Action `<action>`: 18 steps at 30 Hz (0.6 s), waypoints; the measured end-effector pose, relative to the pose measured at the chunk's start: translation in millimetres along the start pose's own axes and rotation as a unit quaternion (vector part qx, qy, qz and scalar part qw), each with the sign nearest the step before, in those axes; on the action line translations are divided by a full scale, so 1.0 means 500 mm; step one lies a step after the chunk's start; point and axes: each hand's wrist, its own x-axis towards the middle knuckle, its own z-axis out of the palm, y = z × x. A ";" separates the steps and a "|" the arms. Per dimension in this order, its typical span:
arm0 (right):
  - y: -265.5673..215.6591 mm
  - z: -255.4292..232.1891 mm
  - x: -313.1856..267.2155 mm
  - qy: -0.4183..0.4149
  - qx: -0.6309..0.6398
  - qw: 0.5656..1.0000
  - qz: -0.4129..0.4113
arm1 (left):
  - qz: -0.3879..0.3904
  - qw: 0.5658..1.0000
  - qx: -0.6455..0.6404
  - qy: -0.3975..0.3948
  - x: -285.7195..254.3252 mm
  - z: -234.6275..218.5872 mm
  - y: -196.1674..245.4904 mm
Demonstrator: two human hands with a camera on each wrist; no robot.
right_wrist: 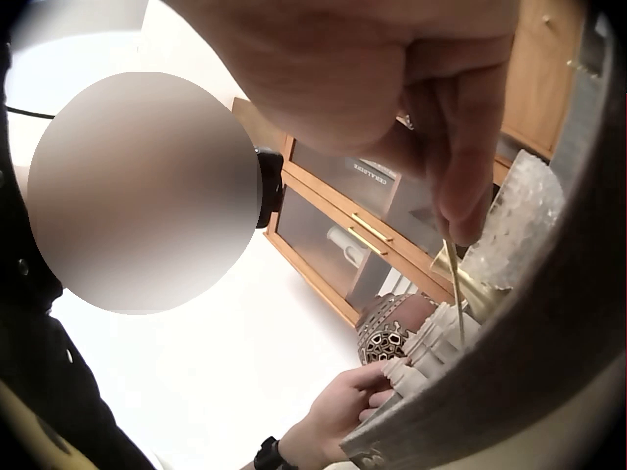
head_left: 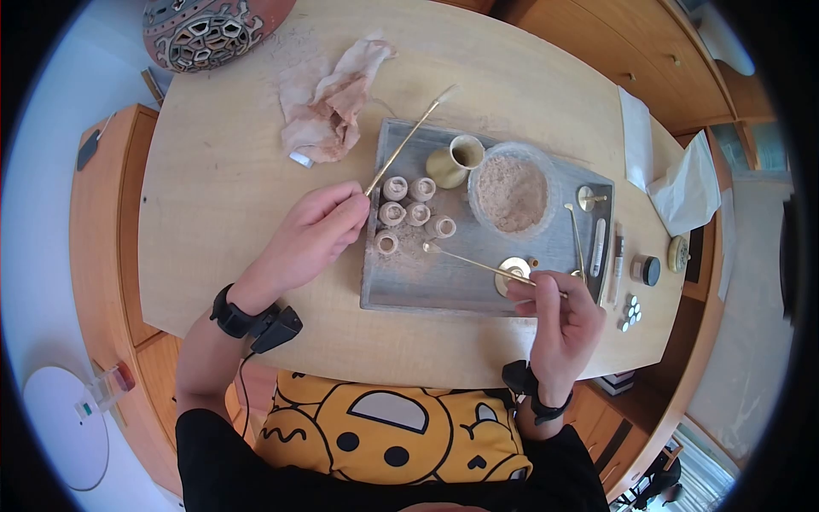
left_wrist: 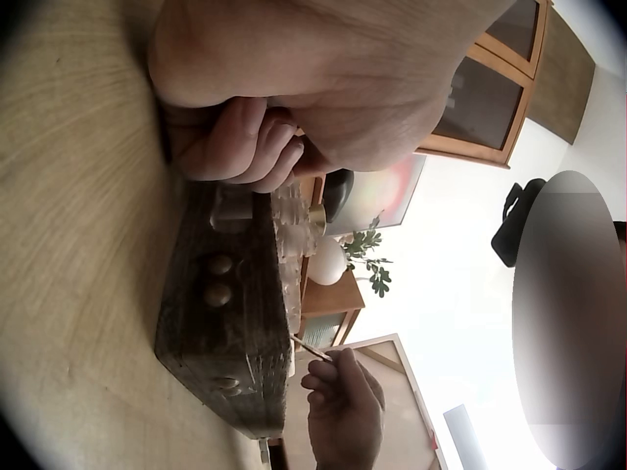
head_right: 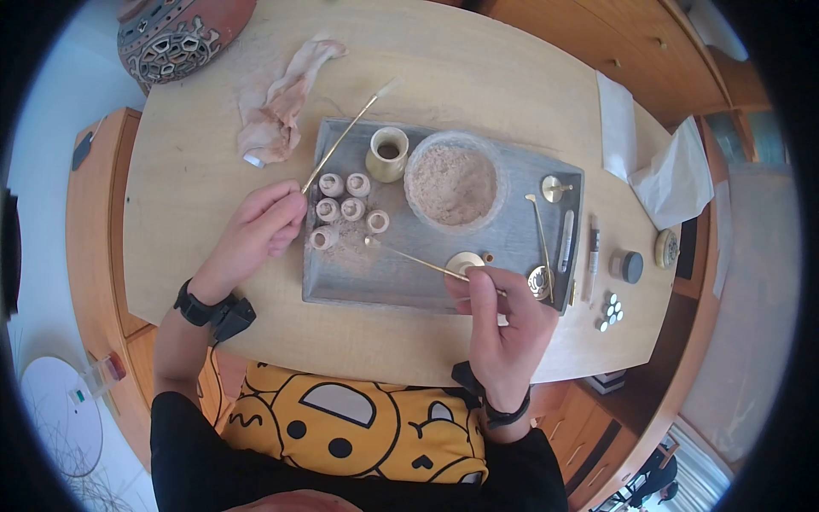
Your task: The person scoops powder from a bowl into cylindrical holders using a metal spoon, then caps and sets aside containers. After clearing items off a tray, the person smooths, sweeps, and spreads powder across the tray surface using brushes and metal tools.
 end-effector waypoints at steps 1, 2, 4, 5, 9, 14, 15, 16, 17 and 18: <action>0.002 0.008 0.002 0.004 -0.017 1.000 0.016 | 0.004 1.000 0.005 0.000 0.000 0.000 0.000; 0.006 0.013 0.002 0.005 -0.017 1.000 0.016 | 0.004 1.000 0.005 0.000 0.000 0.000 0.001; 0.013 0.021 0.002 0.001 -0.034 0.999 0.006 | 0.001 1.000 -0.002 0.005 0.001 0.002 0.002; 0.014 0.026 0.003 0.002 -0.034 0.999 0.006 | 0.002 1.000 -0.002 0.004 0.001 0.003 0.003; 0.019 0.045 0.008 -0.015 -0.036 0.999 -0.006 | -0.006 1.000 0.001 0.007 0.001 0.000 0.001; 0.021 0.052 0.015 -0.019 -0.027 0.999 -0.022 | -0.010 1.000 0.003 0.008 0.000 0.002 0.005; 0.020 0.051 0.016 -0.026 0.000 1.000 -0.010 | -0.007 1.000 0.009 0.004 0.000 0.001 0.004; 0.019 0.051 0.017 -0.034 0.027 0.999 0.002 | -0.005 1.000 0.014 0.000 -0.001 -0.001 0.003; 0.018 0.050 0.017 -0.033 0.027 0.999 0.002 | -0.005 1.000 0.015 0.000 0.000 -0.003 0.001; 0.017 0.049 0.017 -0.036 0.051 0.998 0.016 | -0.002 1.000 0.014 -0.001 0.001 -0.004 -0.002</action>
